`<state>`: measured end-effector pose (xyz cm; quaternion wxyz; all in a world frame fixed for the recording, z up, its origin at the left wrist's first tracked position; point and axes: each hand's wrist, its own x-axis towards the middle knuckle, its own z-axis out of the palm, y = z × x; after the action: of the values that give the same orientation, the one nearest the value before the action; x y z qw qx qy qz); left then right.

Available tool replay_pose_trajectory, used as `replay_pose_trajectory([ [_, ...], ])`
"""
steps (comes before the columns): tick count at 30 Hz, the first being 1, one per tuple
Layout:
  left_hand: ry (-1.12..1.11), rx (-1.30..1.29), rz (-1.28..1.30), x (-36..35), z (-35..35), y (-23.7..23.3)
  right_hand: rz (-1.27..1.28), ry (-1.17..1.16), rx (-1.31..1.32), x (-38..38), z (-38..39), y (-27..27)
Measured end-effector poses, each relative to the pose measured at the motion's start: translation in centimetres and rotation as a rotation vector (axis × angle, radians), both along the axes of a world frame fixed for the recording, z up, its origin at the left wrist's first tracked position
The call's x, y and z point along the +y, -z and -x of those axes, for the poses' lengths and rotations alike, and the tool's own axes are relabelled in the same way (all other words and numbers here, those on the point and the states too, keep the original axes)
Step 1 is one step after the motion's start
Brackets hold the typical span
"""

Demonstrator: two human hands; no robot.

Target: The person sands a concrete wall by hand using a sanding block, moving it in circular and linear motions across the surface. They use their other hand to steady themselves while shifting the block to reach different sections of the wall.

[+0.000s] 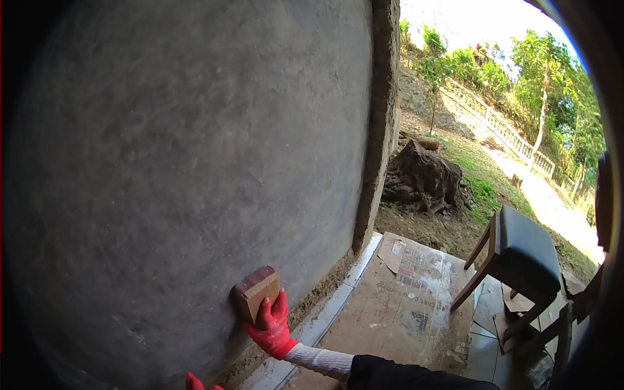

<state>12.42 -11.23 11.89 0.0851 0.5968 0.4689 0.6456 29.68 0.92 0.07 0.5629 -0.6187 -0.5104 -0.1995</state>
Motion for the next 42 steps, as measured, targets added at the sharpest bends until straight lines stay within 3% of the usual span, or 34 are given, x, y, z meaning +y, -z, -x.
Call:
replay_pose_trajectory([
  [3,-0.026,0.052,0.027,0.0,0.2,-0.2,-0.176,-0.027,-0.184,0.5,0.1,-7.7],
  [7,-0.071,0.056,0.068,0.2,0.6,0.0,-0.136,0.037,-0.258,0.6,0.4,0.6],
  [9,0.014,0.015,0.082,0.3,0.8,1.1,-0.016,-0.061,-0.318,-0.7,-0.5,5.3],
  [12,-0.043,-0.198,0.138,0.8,-0.2,2.6,-0.012,-0.048,-0.26,-0.4,0.5,2.2],
  [16,-0.027,-0.191,0.134,0.9,-0.2,2.4,-0.079,-0.024,-0.327,0.4,2.3,-7.1],
  [19,0.019,-0.211,0.246,1.6,-0.6,3.2,-0.085,-0.033,-0.333,0.4,2.5,-0.8],
  [22,-0.005,-0.058,0.257,3.2,-1.5,8.5,-0.012,-0.242,-0.44,-1.1,1.0,5.9],
  [24,0.016,-0.036,0.275,3.4,-2.3,9.7,-0.046,-0.255,-0.428,-0.5,2.2,3.5],
  [28,0.018,-0.032,0.199,5.0,-2.4,5.4,-0.097,-0.308,-0.469,-1.1,4.9,-5.6],
  [29,0.113,-0.089,0.295,5.3,-2.3,5.3,-0.093,-0.319,-0.474,-1.5,4.9,-5.2],
  [32,0.027,-0.241,0.267,5.9,-3.9,8.6,0.088,-0.427,-0.564,-2.6,4.6,-1.5],
  [34,-0.043,-0.156,0.261,6.2,-3.6,12.6,-0.033,-0.708,-0.338,-2.0,4.5,0.7],
  [35,-0.098,-0.148,0.272,6.2,-3.5,13.4,-0.034,-0.724,-0.343,-1.9,4.9,0.3],
  [37,-0.202,-0.092,0.284,6.7,-3.3,15.0,0.163,-1.004,0.031,-2.2,5.2,-0.6],
  [42,-0.383,-0.219,0.157,9.8,-0.8,8.9,0.226,-1.158,0.088,-2.9,8.1,-9.0],
])
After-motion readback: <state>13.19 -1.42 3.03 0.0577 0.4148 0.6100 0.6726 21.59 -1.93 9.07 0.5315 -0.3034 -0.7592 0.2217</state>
